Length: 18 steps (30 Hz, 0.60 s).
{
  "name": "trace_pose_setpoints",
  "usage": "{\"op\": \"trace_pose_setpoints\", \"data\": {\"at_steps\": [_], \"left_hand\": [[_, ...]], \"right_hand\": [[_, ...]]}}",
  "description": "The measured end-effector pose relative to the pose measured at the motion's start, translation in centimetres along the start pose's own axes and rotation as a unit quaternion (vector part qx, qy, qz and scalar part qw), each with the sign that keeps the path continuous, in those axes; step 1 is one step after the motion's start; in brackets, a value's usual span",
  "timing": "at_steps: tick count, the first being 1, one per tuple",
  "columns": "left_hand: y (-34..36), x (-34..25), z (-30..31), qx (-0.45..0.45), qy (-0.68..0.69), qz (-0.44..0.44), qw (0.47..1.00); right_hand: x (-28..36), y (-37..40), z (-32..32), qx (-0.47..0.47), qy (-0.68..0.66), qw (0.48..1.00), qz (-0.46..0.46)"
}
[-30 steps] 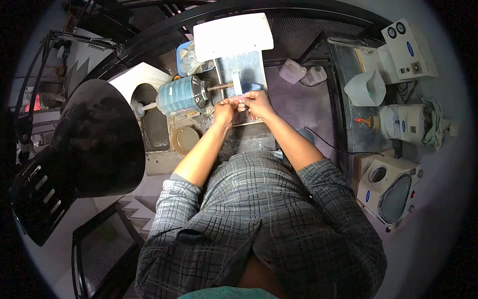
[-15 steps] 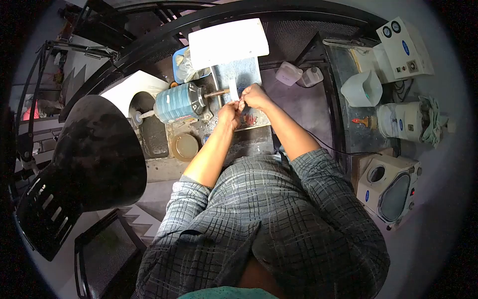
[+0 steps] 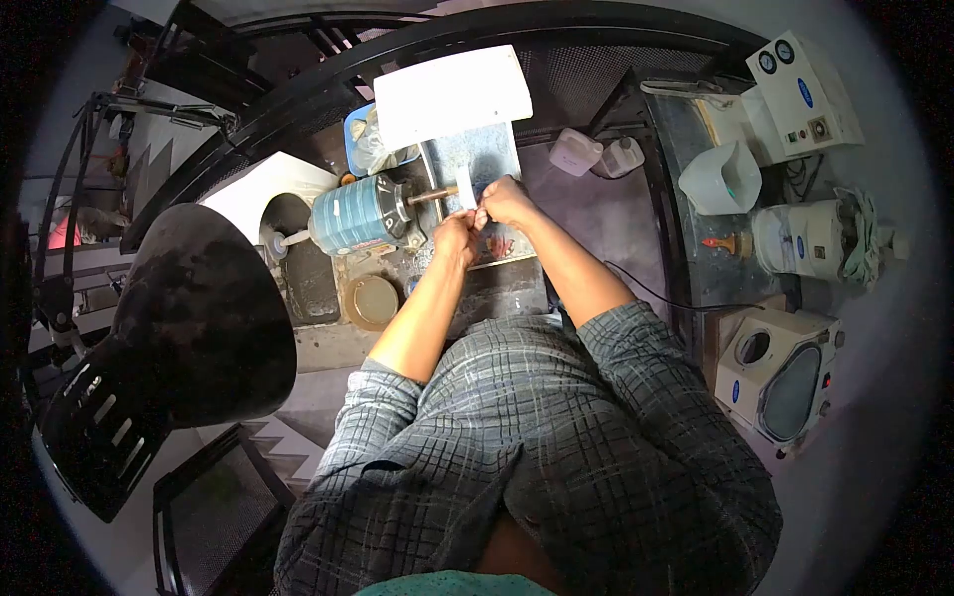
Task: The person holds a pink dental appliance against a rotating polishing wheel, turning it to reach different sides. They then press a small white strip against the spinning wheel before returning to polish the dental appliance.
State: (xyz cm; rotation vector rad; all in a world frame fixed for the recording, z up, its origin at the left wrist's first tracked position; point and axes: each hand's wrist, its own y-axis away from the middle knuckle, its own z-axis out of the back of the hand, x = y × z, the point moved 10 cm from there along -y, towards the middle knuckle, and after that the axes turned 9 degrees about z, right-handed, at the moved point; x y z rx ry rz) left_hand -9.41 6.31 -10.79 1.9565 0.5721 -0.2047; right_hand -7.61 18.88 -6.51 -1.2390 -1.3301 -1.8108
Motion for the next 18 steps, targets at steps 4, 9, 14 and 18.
{"op": "trace_pose_setpoints", "data": {"at_steps": [4, 9, 14, 18], "left_hand": [[0.7, 0.3, -0.6, 0.033, -0.006, 0.029, 0.999], [-0.1, 0.0, 0.4, 0.008, 0.036, 0.011, 0.999], [-0.2, -0.3, -0.1, 0.027, -0.003, -0.006, 1.0], [0.8, -0.8, -0.1, 0.018, -0.042, -0.008, 0.999]], "right_hand": [[1.2, 0.4, 0.1, -0.003, 0.081, 0.997, 0.001], [-0.2, -0.2, 0.0, 0.002, 0.094, 0.996, 0.002], [0.4, 0.8, 0.0, -0.038, 0.011, 0.999, -0.006], [-0.4, 0.6, 0.1, -0.043, 0.036, 0.998, 0.01]]}}
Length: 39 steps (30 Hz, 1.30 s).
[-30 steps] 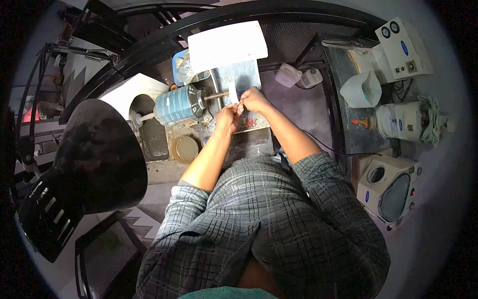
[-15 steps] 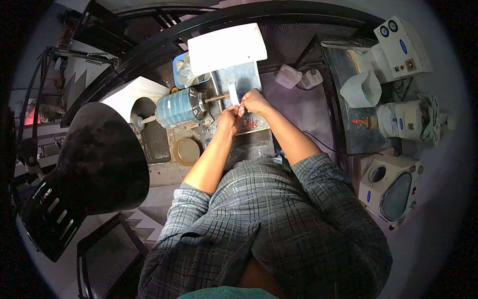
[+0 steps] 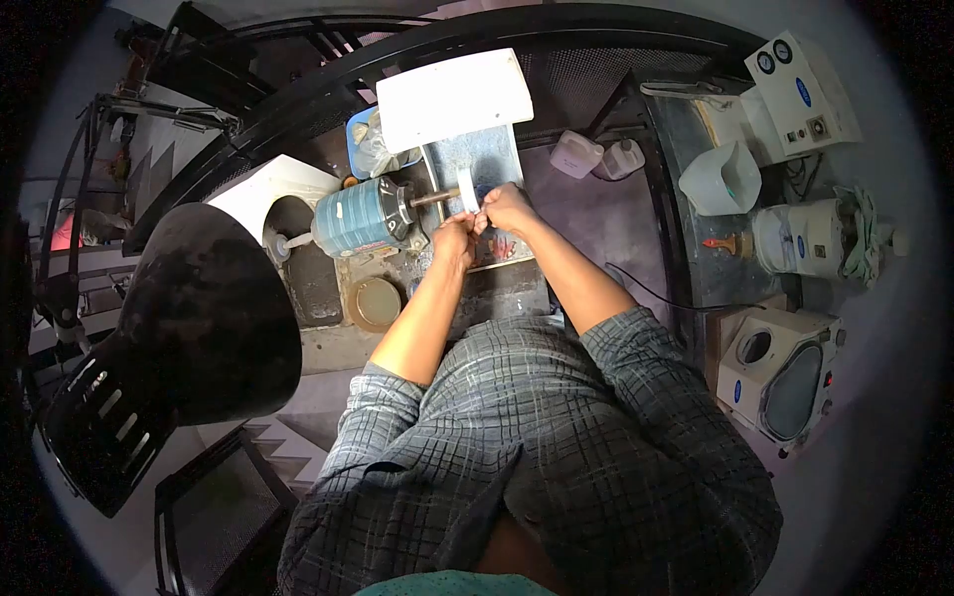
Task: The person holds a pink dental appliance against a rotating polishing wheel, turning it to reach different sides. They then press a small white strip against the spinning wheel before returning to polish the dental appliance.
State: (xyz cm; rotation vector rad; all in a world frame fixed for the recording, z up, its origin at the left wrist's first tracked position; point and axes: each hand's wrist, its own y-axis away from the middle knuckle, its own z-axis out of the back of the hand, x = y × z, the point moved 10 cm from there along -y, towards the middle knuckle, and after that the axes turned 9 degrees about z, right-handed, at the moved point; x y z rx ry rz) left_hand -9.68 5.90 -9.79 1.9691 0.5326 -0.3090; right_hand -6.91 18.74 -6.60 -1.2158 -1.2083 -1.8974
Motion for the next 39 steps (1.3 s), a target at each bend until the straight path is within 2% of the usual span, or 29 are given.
{"op": "trace_pose_setpoints", "data": {"at_steps": [2, 4, 6, 8, 12, 14, 15, 16, 18, 22, 24, 27, 36, 39], "left_hand": [[0.8, 0.2, -0.5, 0.026, 0.006, -0.001, 1.0], [1.3, 0.6, -0.7, 0.039, 0.021, -0.007, 0.999], [1.5, 1.1, -0.7, 0.051, 0.048, -0.009, 0.998], [1.8, 1.3, -1.0, 0.067, 0.055, -0.017, 0.996], [0.8, 1.4, -0.9, 0.074, 0.046, -0.022, 0.996], [0.6, 1.2, -1.1, 0.056, 0.052, -0.019, 0.997], [0.6, 1.0, -0.9, 0.037, 0.059, -0.016, 0.997], [0.5, 1.0, -0.9, 0.037, 0.059, -0.017, 0.997], [0.1, 1.1, -0.6, 0.035, 0.068, -0.004, 0.997], [-0.3, 1.2, -0.5, 0.041, 0.088, 0.01, 0.995], [0.1, 0.8, -0.1, 0.005, 0.095, -0.003, 0.995], [-0.2, 0.6, 0.3, -0.004, 0.079, -0.017, 0.997], [-1.3, 0.2, -0.1, 0.05, 0.019, -0.032, 0.998], [-1.8, 0.8, -0.1, 0.032, 0.001, -0.021, 0.999]], "right_hand": [[-0.1, 0.7, -0.1, 0.026, 0.023, 0.999, 0.003], [1.4, 1.5, 0.0, 0.012, -0.009, 0.996, 0.091], [1.8, 2.7, 0.4, -0.011, 0.036, 0.992, 0.117], [3.7, 3.7, 1.1, -0.047, 0.117, 0.972, 0.196], [3.4, 3.0, 1.1, -0.05, 0.127, 0.972, 0.193], [1.5, 1.3, 0.9, -0.022, 0.102, 0.989, 0.107], [0.7, 0.3, 0.8, -0.021, 0.107, 0.989, 0.096], [1.4, 0.3, 0.9, -0.022, 0.107, 0.989, 0.097], [2.3, 0.6, 0.6, 0.004, 0.133, 0.991, 0.02], [0.2, -0.9, 0.0, 0.004, 0.102, 0.994, 0.031], [-0.1, -1.1, 0.0, -0.017, 0.077, 0.996, 0.047], [1.4, 0.1, 0.3, -0.035, 0.088, 0.994, 0.048], [1.4, 1.4, -0.3, -0.058, -0.005, 0.997, 0.043], [-0.3, 0.5, -0.2, -0.062, -0.052, 0.996, 0.038]]}}
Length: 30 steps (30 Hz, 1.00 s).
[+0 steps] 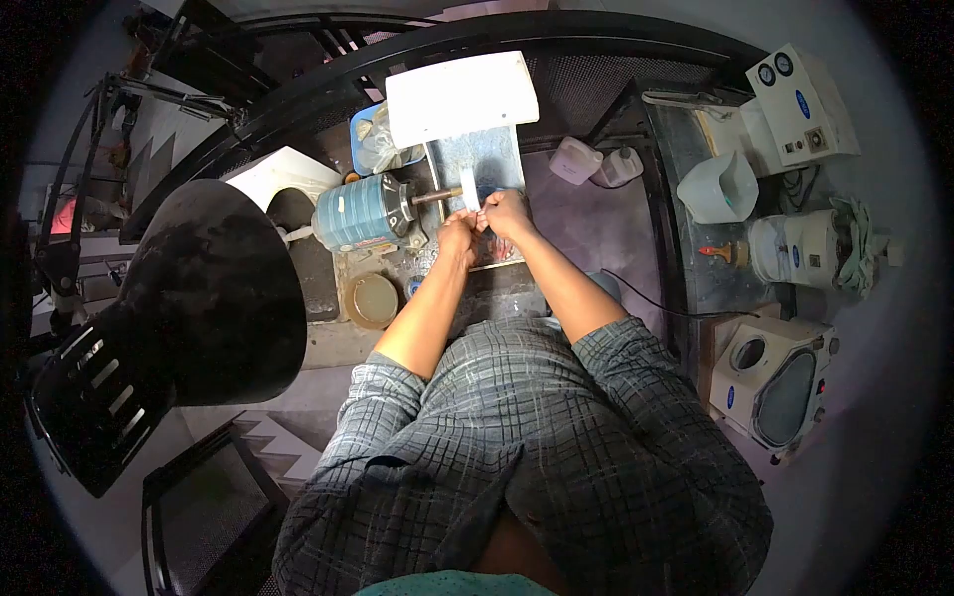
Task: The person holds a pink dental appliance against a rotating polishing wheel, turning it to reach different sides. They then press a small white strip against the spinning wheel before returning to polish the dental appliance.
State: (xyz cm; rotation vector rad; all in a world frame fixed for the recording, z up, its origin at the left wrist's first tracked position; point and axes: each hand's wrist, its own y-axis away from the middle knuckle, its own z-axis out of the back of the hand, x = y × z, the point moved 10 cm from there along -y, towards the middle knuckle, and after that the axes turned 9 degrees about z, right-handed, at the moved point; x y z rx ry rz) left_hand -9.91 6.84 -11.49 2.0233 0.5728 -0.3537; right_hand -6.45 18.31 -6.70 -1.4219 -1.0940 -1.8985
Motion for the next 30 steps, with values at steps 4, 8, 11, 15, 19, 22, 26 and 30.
{"op": "trace_pose_setpoints", "data": {"at_steps": [4, 8, 11, 15, 19, 22, 26, 30], "left_hand": [[0.4, 0.7, -0.3, 0.02, 0.03, 0.022, 0.999], [1.8, 1.3, -0.8, 0.059, 0.051, 0.029, 0.997], [2.4, 1.4, -0.7, 0.063, 0.058, 0.024, 0.996], [2.8, 1.2, -0.9, 0.071, 0.073, 0.016, 0.995], [2.6, 1.3, -0.7, 0.067, 0.082, 0.017, 0.994], [2.5, 1.2, -0.6, 0.077, 0.085, 0.01, 0.993], [2.6, 1.1, -0.7, 0.074, 0.091, 0.007, 0.993], [2.9, 0.9, -0.8, 0.061, 0.059, 0.005, 0.996]], "right_hand": [[1.5, 1.1, 1.1, -0.026, 0.079, 0.996, 0.022], [3.1, 2.5, 1.1, -0.01, 0.159, 0.982, 0.101], [3.3, 4.0, 0.8, 0.014, 0.142, 0.986, 0.085], [7.4, 5.6, 1.2, -0.04, 0.234, 0.936, 0.259], [8.0, 5.8, 0.9, -0.037, 0.241, 0.927, 0.284], [8.4, 5.9, 0.7, -0.031, 0.238, 0.924, 0.296], [8.1, 5.8, 0.6, -0.034, 0.242, 0.921, 0.305], [7.8, 5.4, 1.0, -0.039, 0.242, 0.922, 0.299]]}}
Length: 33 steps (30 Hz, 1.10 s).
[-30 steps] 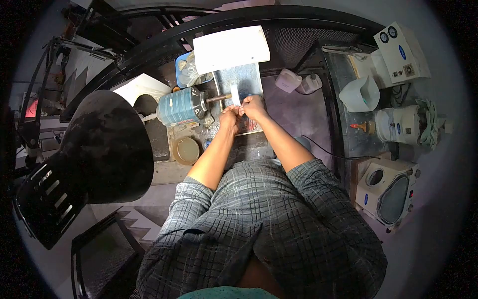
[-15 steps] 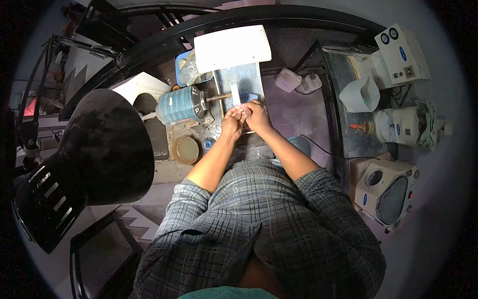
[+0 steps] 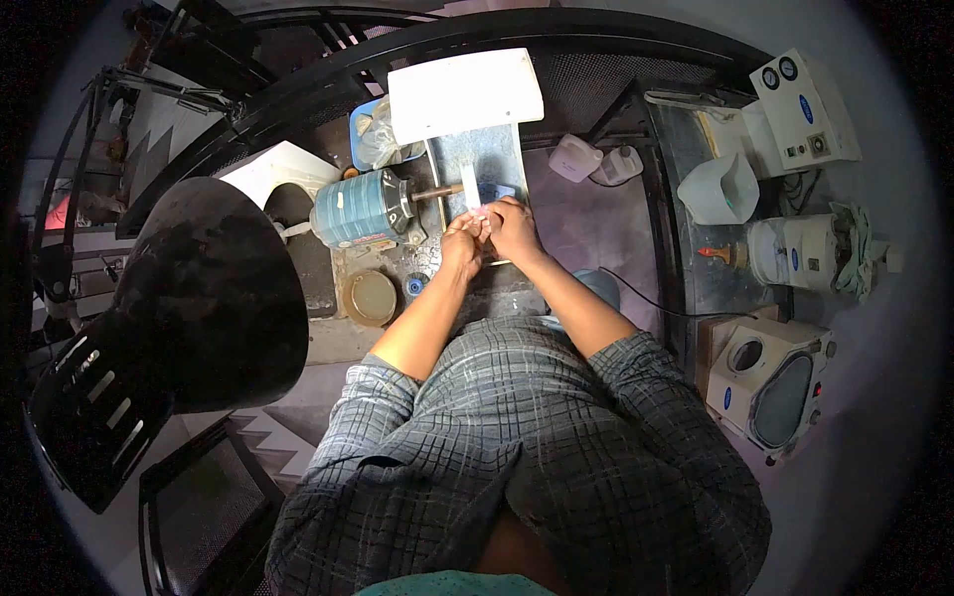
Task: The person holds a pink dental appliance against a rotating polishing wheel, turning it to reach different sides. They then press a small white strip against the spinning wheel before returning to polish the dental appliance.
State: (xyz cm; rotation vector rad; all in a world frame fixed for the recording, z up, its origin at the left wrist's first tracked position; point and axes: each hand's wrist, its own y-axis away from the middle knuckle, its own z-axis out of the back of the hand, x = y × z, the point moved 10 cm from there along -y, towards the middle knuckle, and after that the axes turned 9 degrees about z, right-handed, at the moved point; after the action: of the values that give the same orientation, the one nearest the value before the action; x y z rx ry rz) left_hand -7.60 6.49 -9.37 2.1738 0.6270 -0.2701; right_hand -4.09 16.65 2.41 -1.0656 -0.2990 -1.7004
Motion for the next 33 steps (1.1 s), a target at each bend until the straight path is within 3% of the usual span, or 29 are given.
{"op": "trace_pose_setpoints", "data": {"at_steps": [2, 4, 8, 13, 17, 19, 20, 24, 30, 33], "left_hand": [[-0.3, 0.1, 0.2, -0.006, -0.02, -0.001, 1.0], [-0.8, -0.1, 0.1, -0.008, -0.028, -0.01, 1.0], [-1.9, -0.7, 0.3, -0.019, -0.057, -0.02, 0.998], [-2.0, -2.1, 0.5, -0.046, -0.095, -0.024, 0.994], [-1.3, -3.7, 0.8, -0.064, -0.156, -0.045, 0.985], [-1.4, -4.8, 0.0, -0.018, -0.211, -0.077, 0.974], [-1.4, -5.2, -0.2, -0.015, -0.246, -0.083, 0.966], [-1.9, -5.3, -0.2, -0.024, -0.267, -0.08, 0.96], [-3.2, -4.4, 0.9, -0.07, -0.245, -0.079, 0.964], [-2.6, -4.7, 0.7, -0.045, -0.225, -0.093, 0.969]], "right_hand": [[0.0, -0.3, 0.2, -0.001, 0.005, 1.0, -0.012], [-2.1, -0.1, -0.8, 0.05, -0.027, 0.99, -0.13], [-6.5, -0.4, -3.6, 0.085, -0.065, 0.977, -0.182], [-7.5, 0.5, -5.6, 0.054, -0.261, 0.918, -0.292], [-6.1, 1.3, -5.5, -0.01, -0.283, 0.907, -0.312], [-5.2, 1.8, -6.1, -0.041, -0.364, 0.871, -0.327], [-4.2, 2.6, -5.6, -0.04, -0.382, 0.837, -0.389], [-5.8, 2.7, -7.1, -0.067, -0.464, 0.808, -0.358], [-7.8, 2.1, -6.9, -0.047, -0.396, 0.853, -0.337], [-6.2, 1.9, -6.3, -0.041, -0.387, 0.86, -0.331]]}}
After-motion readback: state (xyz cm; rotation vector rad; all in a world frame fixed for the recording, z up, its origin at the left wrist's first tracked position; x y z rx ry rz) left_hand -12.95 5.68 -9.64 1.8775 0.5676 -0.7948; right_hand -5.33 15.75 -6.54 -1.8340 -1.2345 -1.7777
